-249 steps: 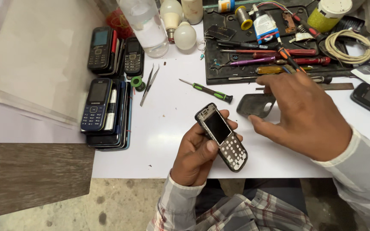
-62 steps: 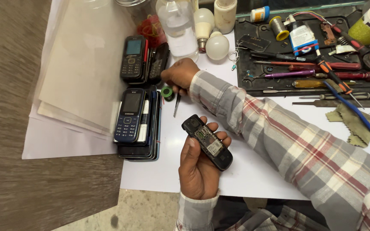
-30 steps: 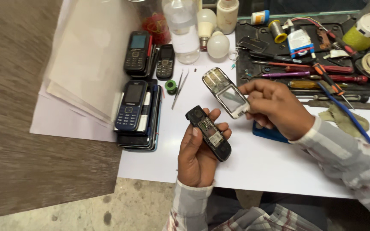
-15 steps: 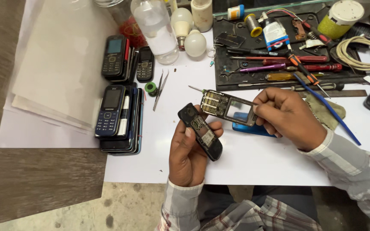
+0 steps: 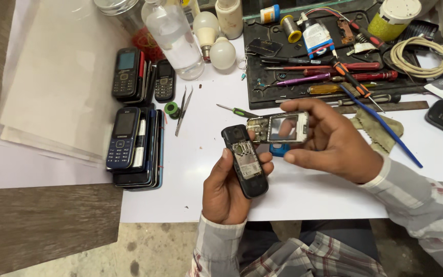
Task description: The person uses a screwdriver to unscrew and disassemble a feature phone, removing its keypad and back cover, then wipes the phone with a cloth, fits a blue back cover, and reassembles the phone, pressing the cover into place and handling the assembled device at the end.
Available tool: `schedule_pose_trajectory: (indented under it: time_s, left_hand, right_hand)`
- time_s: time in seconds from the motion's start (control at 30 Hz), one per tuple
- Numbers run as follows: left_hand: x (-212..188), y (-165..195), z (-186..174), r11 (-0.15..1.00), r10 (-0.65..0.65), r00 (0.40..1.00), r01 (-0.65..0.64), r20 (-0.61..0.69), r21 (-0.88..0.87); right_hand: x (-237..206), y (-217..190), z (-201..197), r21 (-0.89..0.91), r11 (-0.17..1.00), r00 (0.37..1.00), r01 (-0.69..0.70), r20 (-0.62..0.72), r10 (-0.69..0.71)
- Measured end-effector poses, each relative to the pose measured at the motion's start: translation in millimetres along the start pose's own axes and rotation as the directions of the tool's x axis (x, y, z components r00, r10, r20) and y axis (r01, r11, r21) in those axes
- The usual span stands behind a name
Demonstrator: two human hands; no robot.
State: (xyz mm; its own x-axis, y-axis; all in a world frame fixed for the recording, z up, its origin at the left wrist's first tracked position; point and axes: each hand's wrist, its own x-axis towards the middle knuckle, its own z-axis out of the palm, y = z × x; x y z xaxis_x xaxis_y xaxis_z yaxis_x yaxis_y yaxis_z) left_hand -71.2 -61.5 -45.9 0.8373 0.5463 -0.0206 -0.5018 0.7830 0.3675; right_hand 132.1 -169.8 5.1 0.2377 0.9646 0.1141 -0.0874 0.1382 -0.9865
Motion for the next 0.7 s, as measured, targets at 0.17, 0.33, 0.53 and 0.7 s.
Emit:
schedule_pose_trajectory:
  time_s: [0.17, 0.33, 0.53, 0.7]
  left_hand:
    - [-2.3, -4.4, 4.7, 0.995, -0.061, 0.993, 0.069, 0.099, -0.077]
    - [-4.1, -9.3, 9.2, 0.986, -0.094, 0.989, 0.108, 0.114, -0.126]
    - [-9.6, -10.7, 12.5, 0.997, -0.071, 0.997, 0.071, 0.033, 0.02]
    - [-6.5, -7.7, 7.9, 0.999, 0.027, 0.999, -0.025, -0.04, 0.044]
  right_hand:
    - [-0.9, 13.4, 2.6, -0.223, 0.974, 0.993, -0.044, -0.112, 0.019]
    - [-0.7, 17.1, 4.6, -0.419, 0.892, 0.972, 0.168, -0.079, -0.22]
    - [0.2, 0.5, 7.2, -0.703, 0.698, 0.932, 0.136, -0.148, -0.33]
    - [-3.0, -13.3, 12.3, -0.923, 0.386, 0.938, 0.019, -0.117, -0.326]
